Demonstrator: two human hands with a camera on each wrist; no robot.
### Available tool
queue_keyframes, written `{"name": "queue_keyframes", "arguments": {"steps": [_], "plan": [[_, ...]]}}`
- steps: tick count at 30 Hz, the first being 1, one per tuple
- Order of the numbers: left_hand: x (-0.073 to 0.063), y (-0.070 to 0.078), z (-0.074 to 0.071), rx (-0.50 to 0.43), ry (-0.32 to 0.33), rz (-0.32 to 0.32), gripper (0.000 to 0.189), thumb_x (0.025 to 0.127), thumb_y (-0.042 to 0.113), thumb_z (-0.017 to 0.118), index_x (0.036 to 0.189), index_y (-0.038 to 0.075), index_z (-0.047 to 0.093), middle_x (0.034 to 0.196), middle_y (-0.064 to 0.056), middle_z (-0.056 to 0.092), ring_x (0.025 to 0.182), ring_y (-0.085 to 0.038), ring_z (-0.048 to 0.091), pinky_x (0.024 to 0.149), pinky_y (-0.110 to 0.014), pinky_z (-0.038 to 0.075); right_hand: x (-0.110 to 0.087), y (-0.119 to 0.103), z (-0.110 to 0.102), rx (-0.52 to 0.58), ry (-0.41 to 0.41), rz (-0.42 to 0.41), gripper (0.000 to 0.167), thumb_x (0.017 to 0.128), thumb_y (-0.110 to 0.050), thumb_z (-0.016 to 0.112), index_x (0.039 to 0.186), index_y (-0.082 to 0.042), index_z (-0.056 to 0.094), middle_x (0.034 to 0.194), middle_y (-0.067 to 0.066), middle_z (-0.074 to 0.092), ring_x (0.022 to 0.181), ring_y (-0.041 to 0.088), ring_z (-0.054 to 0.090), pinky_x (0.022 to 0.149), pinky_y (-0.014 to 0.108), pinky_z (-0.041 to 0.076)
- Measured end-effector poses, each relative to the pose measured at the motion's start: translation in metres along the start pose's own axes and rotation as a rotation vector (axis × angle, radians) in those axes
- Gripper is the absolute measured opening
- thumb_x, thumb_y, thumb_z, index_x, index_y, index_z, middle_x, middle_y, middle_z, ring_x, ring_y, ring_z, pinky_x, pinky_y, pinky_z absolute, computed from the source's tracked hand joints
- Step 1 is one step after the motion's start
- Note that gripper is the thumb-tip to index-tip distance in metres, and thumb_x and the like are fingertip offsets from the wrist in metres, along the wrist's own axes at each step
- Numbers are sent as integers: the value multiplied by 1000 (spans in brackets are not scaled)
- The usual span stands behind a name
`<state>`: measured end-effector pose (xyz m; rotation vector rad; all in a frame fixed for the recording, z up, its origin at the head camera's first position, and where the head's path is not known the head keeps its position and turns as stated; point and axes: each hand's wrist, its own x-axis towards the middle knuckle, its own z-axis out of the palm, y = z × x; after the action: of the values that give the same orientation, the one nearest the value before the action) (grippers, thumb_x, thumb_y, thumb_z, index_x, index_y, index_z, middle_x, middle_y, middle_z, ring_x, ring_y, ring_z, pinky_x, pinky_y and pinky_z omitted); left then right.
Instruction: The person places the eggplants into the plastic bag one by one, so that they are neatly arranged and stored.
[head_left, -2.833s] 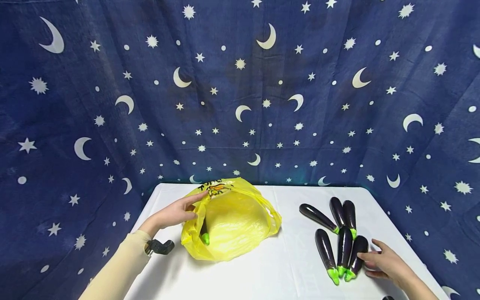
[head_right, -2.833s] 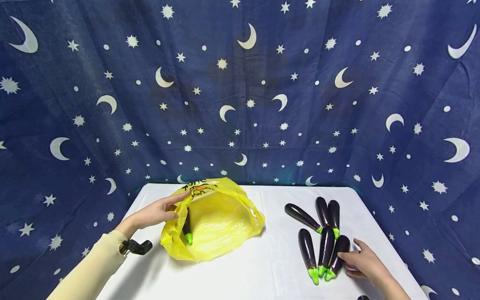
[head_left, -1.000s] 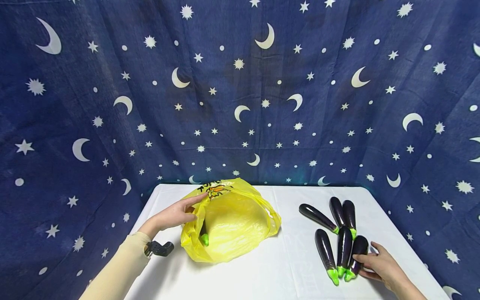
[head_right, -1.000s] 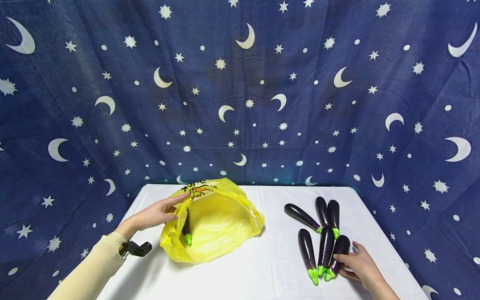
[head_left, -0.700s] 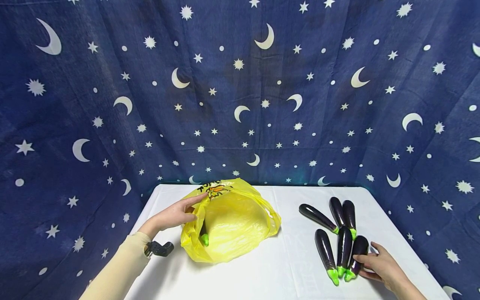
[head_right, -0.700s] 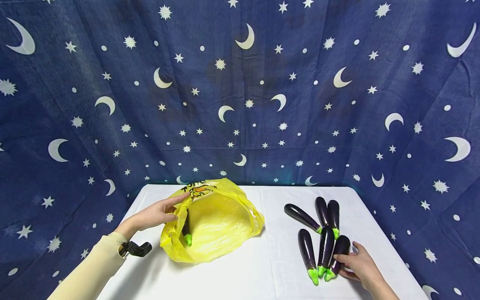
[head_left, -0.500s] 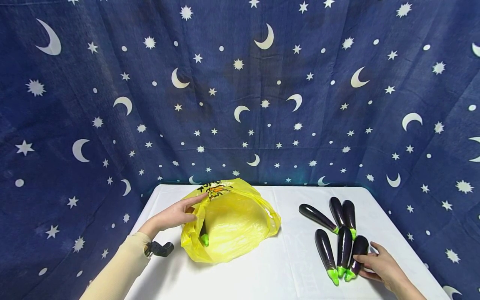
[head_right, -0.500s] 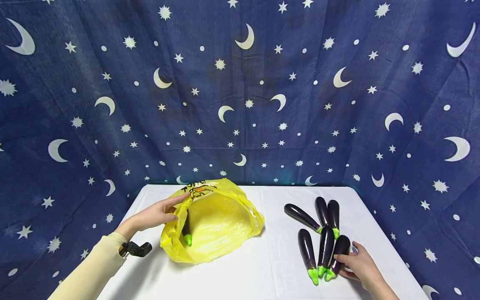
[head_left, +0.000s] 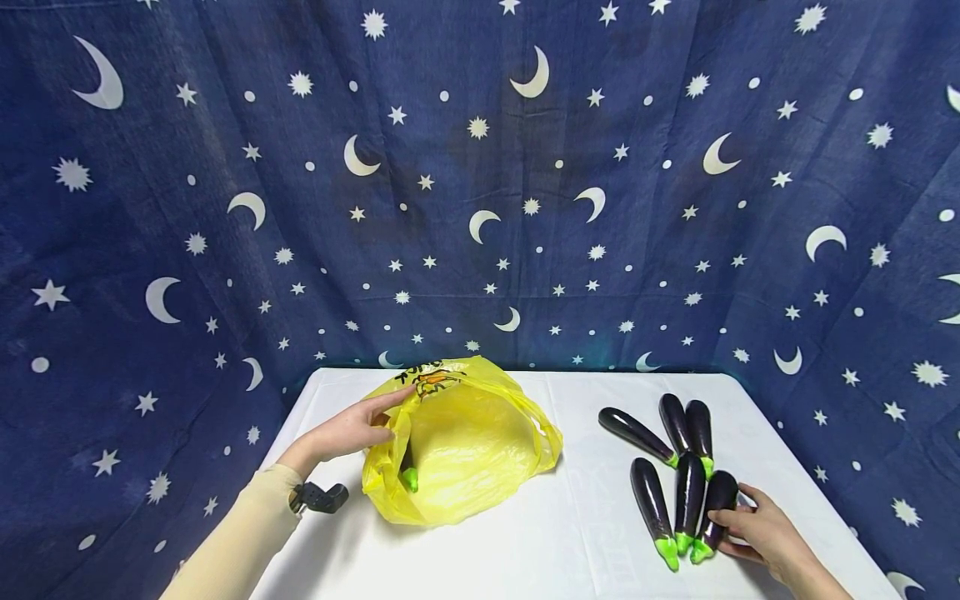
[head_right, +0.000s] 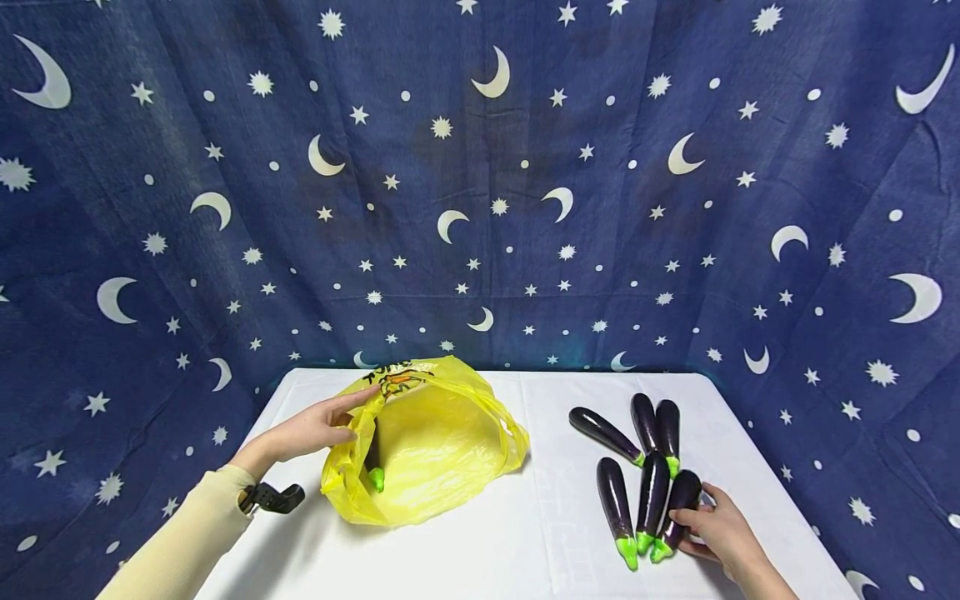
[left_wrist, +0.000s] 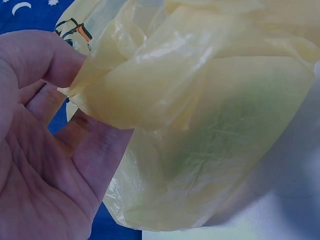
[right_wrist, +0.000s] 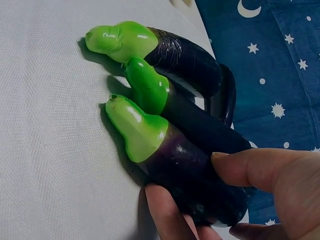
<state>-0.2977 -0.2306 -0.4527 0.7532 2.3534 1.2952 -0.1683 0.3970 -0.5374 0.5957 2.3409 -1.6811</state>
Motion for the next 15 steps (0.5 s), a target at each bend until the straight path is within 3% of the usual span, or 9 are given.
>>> {"name": "queue_keyframes", "arguments": {"steps": [7, 12, 15], "plan": [[1, -1, 0, 2, -2, -3, 80, 93, 4, 63, 163, 23, 30, 168, -3, 25, 146, -32, 34, 113, -48, 35, 1, 0, -1, -23, 19, 10, 100, 88, -6, 69, 154, 17, -3, 116, 35, 36, 83, 22, 62, 74, 41, 61], [1, -1, 0, 3, -5, -5, 80, 93, 3, 63, 163, 23, 30, 167, -3, 26, 140, -26, 42, 107, -33, 41, 1, 2, -5, -27, 35, -16, 98, 88, -6, 67, 154, 16, -2, 116, 32, 39, 82, 20, 61, 72, 41, 61], [1, -1, 0, -8, -8, -11, 81, 92, 1, 63, 163, 24, 30, 167, -3, 26, 137, -25, 44, 103, -27, 44, 0, 2, -7, -10, 38, -28, 101, 89, -5, 66, 155, 14, -7, 124, 38, 35, 81, 18, 63, 71, 41, 61]]}}
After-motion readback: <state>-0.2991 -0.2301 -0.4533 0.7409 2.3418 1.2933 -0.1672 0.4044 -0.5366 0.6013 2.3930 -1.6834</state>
